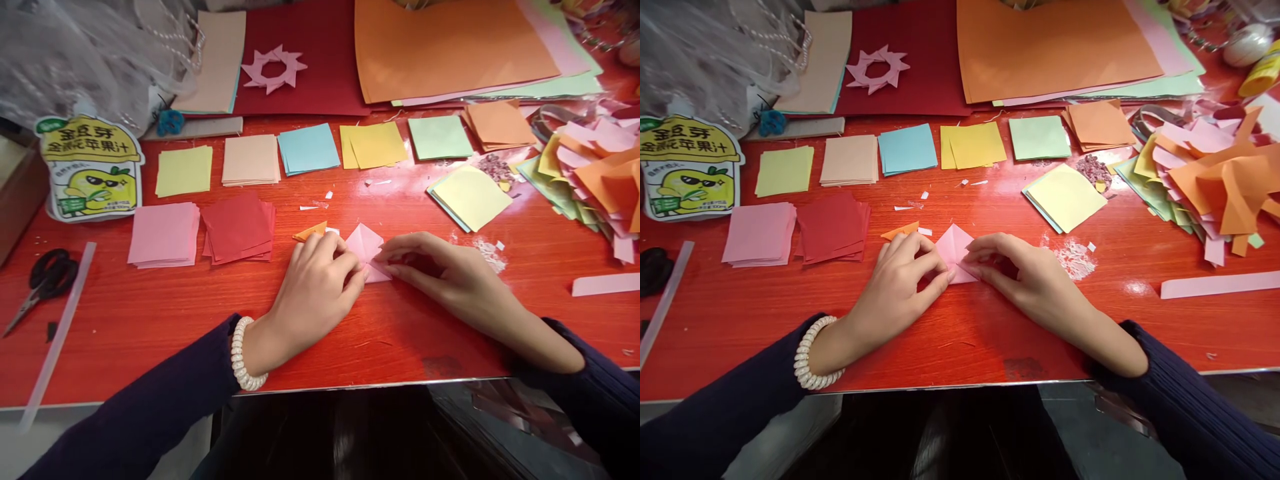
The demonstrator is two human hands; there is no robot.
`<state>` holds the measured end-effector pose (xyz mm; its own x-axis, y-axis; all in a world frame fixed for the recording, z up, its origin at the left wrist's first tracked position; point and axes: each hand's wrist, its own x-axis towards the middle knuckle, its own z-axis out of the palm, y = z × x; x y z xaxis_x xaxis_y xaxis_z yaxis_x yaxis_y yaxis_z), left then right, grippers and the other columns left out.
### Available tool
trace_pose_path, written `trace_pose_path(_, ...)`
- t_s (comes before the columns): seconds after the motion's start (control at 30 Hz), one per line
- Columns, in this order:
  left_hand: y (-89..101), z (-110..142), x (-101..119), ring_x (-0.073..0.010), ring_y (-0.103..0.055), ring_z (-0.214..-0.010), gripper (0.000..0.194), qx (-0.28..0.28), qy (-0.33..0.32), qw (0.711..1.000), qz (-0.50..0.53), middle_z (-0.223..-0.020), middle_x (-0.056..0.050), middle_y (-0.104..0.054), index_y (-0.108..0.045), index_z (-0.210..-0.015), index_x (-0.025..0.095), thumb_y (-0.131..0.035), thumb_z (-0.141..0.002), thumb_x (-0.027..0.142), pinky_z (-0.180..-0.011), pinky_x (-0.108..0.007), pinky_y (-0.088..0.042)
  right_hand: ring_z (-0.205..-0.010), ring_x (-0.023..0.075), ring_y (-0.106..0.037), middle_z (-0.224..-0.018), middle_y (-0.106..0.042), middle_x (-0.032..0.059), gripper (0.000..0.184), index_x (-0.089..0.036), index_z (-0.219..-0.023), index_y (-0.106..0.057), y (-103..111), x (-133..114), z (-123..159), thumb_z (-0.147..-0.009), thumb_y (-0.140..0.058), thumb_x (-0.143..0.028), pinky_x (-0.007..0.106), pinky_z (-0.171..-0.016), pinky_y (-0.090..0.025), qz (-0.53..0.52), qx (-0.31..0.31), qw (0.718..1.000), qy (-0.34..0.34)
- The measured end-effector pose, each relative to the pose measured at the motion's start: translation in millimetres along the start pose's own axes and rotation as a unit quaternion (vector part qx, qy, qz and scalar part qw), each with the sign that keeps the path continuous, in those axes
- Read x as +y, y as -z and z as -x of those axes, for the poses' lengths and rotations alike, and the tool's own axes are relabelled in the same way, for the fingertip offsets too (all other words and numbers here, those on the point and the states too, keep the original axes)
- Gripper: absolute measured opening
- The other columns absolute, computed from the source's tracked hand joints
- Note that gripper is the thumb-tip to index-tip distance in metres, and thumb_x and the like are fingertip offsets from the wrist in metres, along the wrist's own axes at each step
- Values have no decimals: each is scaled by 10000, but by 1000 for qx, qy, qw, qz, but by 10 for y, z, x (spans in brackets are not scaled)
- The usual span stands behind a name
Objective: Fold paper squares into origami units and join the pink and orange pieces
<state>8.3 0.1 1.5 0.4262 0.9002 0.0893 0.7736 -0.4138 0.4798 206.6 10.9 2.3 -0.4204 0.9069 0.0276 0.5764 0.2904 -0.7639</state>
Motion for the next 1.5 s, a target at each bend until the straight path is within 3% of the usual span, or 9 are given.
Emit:
trace_pose_path(0.27,-14,-12,16,-182,-442,-885,172,8,12,1000,-1,-866,-28,-506,-544,-723,164,-482,-850,263,-785,-353,-357,-824,171,-578,-964,-616,52,281,-183,-1052,-532,-18,-16,-14,-798,-580,-295,305,-683,-486,71,-19,996,45)
trace_pose_path(0.5,-6,-33,49,-179,-435,-892,179,-5,32,999,-14,-864,-24,-502,-537,-708,162,-476,-850,253,-795,-343,-351,-771,141,-559,-938,-607,34,244,-184,-1042,-541,-27,-29,-16,-808,-566,-245,278,-667,-473,63,-23,998,19)
trace_pose_path(1.3,-37,-28,63,-197,-464,-900,188,11,24,998,-65,-871,-41,-522,-530,-720,157,-445,-861,247,-842,-371,-377,-810,162,-555,-931,-600,53,247,-146,-1055,-532,-36,-34,-27,-818,-545,-215,289,-665,-459,93,-25,994,53)
trace_pose_path(1.5,-48,22,100,-228,-510,-913,170,32,-7,991,-130,-963,-107,-553,-544,-888,111,-430,-873,236,-757,-367,-424,-860,181,-535,-955,-597,81,237,-120,-1064,-518,-38,-25,-46,-847,-501,-214,306,-700,-448,104,-29,990,90)
